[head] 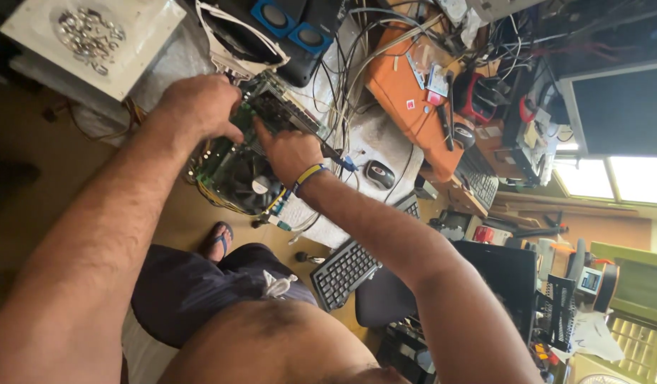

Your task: Repairing a computer by connecting power cables and installing RAM modules on a motherboard

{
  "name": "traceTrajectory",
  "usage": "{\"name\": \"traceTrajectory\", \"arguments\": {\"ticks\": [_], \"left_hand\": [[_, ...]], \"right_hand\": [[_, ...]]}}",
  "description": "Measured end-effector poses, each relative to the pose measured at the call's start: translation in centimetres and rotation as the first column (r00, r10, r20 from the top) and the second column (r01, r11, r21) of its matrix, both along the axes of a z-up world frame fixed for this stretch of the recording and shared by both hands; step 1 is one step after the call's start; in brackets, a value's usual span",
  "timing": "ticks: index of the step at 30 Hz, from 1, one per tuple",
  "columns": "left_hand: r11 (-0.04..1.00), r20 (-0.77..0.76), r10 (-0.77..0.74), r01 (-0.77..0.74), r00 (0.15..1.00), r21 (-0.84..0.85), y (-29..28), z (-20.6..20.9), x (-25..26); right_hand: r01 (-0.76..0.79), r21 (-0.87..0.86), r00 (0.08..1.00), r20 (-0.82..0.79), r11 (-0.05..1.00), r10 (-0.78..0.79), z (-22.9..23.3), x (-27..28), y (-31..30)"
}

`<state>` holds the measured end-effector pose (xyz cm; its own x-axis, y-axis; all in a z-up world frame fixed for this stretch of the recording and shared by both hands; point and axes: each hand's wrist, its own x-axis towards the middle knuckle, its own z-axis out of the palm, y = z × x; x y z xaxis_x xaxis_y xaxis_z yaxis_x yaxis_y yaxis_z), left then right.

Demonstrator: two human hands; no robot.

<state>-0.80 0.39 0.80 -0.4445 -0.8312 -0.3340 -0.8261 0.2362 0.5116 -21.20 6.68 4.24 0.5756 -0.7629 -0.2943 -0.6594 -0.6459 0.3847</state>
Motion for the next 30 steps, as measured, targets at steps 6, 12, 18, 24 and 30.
{"name": "traceTrajectory", "arguments": {"ticks": [6,12,18,24,30], "left_hand": [[0.974,0.126,-0.032,0.002,0.991,0.227,1.0,6.9,0.4],[0.957,0.056,0.053,-0.067,0.997,0.283,1.8,8.2,1.1],[0.973,0.074,0.036,-0.051,0.997,0.224,2.1,7.5,1.2],[0.979,0.075,0.023,-0.038,0.997,0.202,2.7,7.5,1.6],[0.986,0.138,-0.017,-0.007,0.990,0.169,2.7,6.8,1.2]], "right_hand": [[0.175,0.121,0.959,-0.246,0.977,-0.141,0.1,1.4,-0.5],[-0.007,0.011,0.965,-0.261,1.000,0.010,0.2,1.5,-0.5],[-0.018,0.025,0.964,-0.263,1.000,0.024,0.6,1.4,-0.1],[-0.071,-0.030,0.948,-0.314,0.997,0.058,-1.1,0.8,-0.3],[-0.049,0.002,0.944,-0.328,0.999,0.047,-0.3,1.0,-0.1]]}}
